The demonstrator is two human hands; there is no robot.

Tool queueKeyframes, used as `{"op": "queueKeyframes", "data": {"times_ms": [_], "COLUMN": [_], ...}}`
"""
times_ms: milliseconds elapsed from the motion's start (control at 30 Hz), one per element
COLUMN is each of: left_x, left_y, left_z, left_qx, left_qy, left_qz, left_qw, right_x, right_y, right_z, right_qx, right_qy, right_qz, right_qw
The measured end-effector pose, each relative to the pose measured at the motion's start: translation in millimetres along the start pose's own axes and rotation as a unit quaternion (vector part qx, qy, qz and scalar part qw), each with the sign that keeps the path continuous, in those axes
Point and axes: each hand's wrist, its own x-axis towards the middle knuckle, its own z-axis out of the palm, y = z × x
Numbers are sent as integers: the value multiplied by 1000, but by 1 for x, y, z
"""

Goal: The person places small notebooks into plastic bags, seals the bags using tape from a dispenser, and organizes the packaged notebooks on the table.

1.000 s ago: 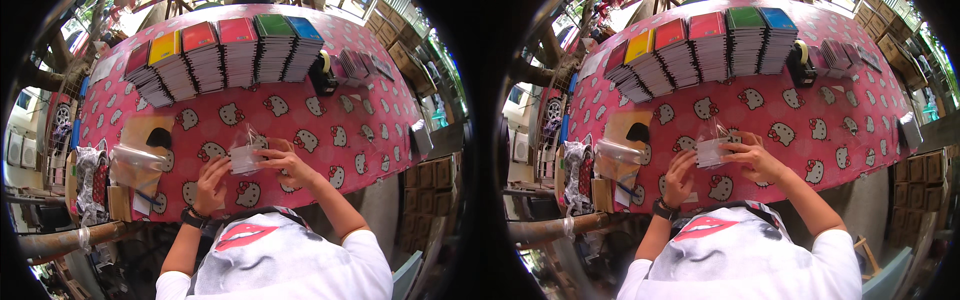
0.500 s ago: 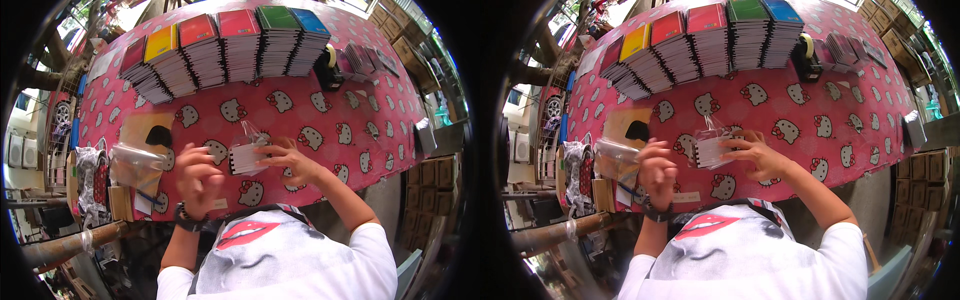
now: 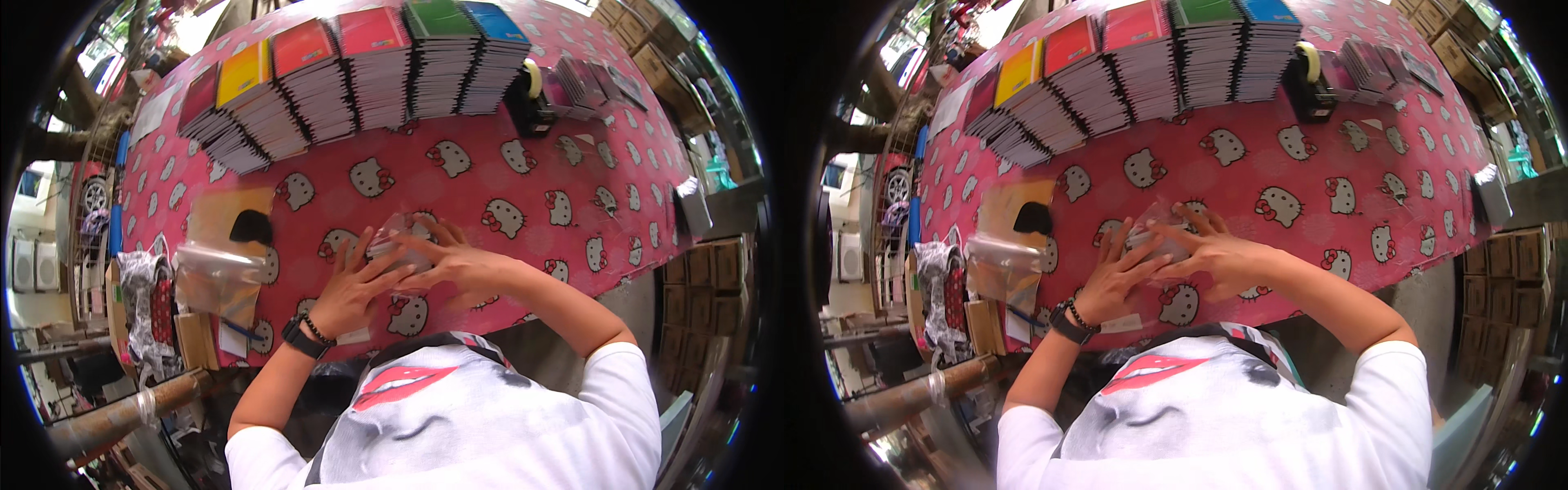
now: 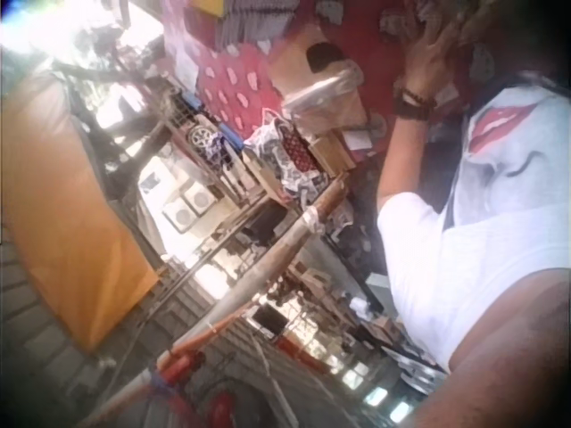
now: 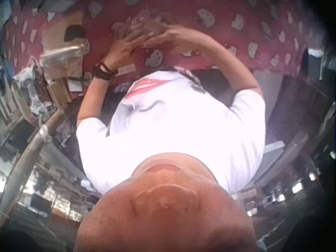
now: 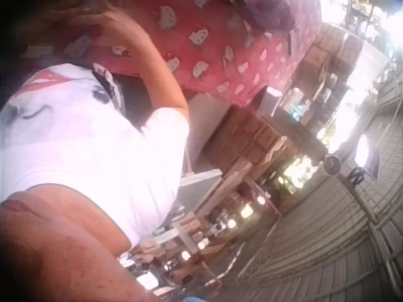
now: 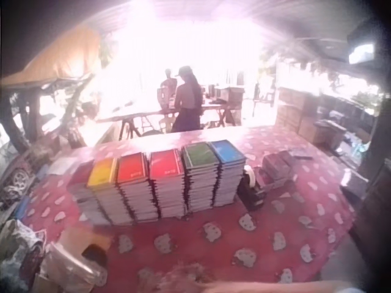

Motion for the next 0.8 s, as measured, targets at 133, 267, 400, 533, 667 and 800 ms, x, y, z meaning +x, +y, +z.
{"op": "queueKeyframes", "data": {"times_ms": [133, 267, 400, 533, 667, 800], "left_x": [-7, -3, 7, -1, -5, -2], "left_y": [-3, 0, 0, 0, 2, 2], "left_z": [-1, 1, 1, -1, 2, 2], "left_qx": [7, -21, -25, -34, -35, -47], "left_qy": [-26, -6, -10, -12, -1, 4], "left_qz": [-21, -13, 4, -29, -38, -21], "left_qw": [999, 1000, 1000, 999, 999, 999], "right_x": [-6, -61, -129, -97, -104, -122], "right_y": [42, 163, 299, 290, 254, 264], "right_z": [-37, -119, -157, -155, -121, -93], "right_qx": [159, 182, -20, -36, 23, 434], "right_qy": [137, 612, 495, 482, 560, 521], "right_qz": [-8, 193, 519, 485, 382, 391], "right_qw": [978, 745, 697, 729, 735, 622]}}
